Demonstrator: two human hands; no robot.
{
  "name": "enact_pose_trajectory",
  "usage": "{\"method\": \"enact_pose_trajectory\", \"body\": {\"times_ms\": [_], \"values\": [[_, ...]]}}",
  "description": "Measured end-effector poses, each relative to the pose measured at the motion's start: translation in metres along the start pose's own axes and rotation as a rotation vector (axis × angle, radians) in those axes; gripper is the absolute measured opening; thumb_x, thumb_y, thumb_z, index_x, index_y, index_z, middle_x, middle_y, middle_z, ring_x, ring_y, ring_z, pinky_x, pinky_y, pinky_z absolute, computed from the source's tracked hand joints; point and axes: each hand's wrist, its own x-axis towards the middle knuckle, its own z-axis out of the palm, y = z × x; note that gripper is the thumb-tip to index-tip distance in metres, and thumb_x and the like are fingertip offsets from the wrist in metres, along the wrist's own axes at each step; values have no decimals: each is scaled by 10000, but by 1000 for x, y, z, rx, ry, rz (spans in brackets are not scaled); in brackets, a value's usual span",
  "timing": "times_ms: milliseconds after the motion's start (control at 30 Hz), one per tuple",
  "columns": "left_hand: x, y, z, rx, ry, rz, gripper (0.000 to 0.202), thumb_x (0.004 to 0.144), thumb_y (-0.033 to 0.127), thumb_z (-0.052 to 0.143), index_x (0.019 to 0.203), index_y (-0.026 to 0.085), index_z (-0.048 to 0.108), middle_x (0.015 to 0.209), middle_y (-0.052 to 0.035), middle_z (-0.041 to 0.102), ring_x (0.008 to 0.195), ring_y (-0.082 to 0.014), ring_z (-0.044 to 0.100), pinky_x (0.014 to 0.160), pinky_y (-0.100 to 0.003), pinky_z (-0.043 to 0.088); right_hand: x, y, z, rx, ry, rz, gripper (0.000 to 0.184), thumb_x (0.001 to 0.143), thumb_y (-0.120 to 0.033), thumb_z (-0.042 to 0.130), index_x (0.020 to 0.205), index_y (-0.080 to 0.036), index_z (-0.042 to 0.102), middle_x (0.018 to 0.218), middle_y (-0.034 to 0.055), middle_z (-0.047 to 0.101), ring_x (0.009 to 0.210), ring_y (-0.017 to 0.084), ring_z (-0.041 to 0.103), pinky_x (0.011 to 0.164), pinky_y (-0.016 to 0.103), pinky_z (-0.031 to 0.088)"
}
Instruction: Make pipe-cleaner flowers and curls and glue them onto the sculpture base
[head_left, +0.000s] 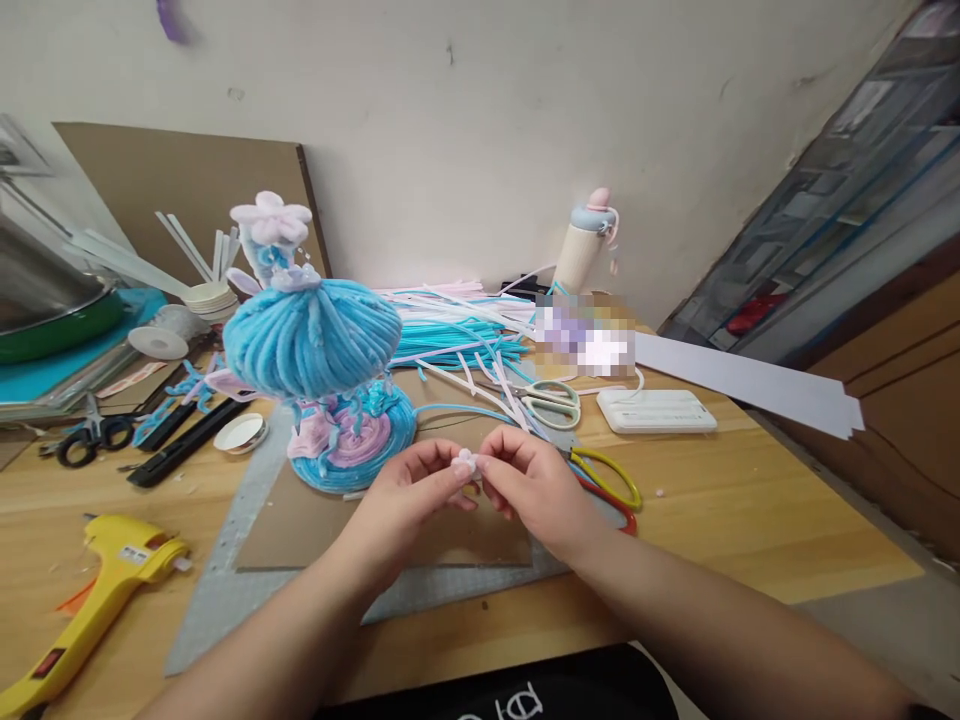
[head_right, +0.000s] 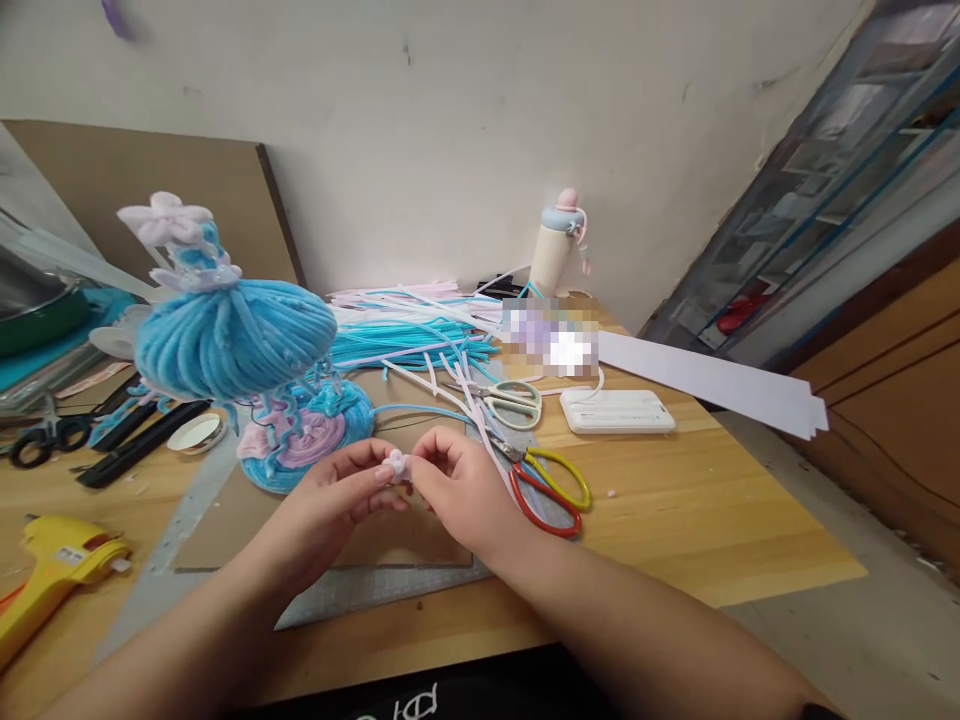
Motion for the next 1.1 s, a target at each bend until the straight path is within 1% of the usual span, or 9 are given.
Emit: {"method": "enact_pose_trajectory", "body": {"times_ms": [100,167,267,367,467,600,733,867,1100], "values": [[1,-6,-5,14,-25,-33,216,727,317,694,821,129,644,796,-45,615,743,-139,586,699,-264,494,0,7,1,-1,-20,17,171,793,-298,564,701,-185,472,518,-79,447,441,62,392,419,188,302],[2,-9,-8,31,-22,-49,228,716,327,701,810,126,647,789,-41,618,720,-132,582,704,-264,483,0,10,1,-19,-28,18,159,792,-290,560,703,-187,477,513,-77,446,443,67,388,420,193,304],[2,-10,-11,104,-7,-58,210,706,319,711,776,131,649,737,-19,621,676,-110,568,685,-235,453,-1,10,0,-58,-30,0,153,794,-283,561,700,-189,485,513,-74,443,449,71,388,430,202,314],[2,-10,-12,169,-18,-54,188,718,307,704,775,136,654,702,-11,629,663,-102,559,663,-215,432,-3,11,-2,-86,-33,-12,146,802,-269,557,701,-190,488,516,-72,442,456,73,394,443,206,320],[0,-10,-12,174,-24,-54,178,728,308,696,798,149,659,722,-13,639,674,-111,564,655,-219,433,-4,12,-4,-110,-42,-13,131,816,-260,548,718,-190,497,527,-67,444,467,75,404,449,205,326],[-1,-10,-12,200,8,-59,171,720,311,702,788,156,678,747,-29,660,694,-128,575,665,-235,441,-6,14,-4,-125,-53,-18,130,831,-259,541,728,-190,502,567,-59,453,486,72,410,457,201,332],[-1,-11,-13,207,29,-65,168,711,311,710,785,160,692,776,-38,679,701,-130,581,665,-233,441,-6,15,-3,-119,-52,-26,129,829,-256,542,727,-189,502,602,-53,458,494,68,407,453,197,328],[-1,-13,-14,207,43,-65,175,699,318,717,756,157,676,745,-30,670,672,-127,575,634,-227,433,-7,14,-3,-120,-64,-19,138,832,-269,546,730,-188,502,594,-55,449,498,71,402,447,194,320],[-1,-14,-16,131,15,-120,172,673,291,745,721,155,651,706,-5,644,643,-100,547,609,-205,401,-7,16,-3,-123,-69,-13,148,835,-288,551,739,-185,505,618,-51,449,512,70,398,452,195,320]]}}
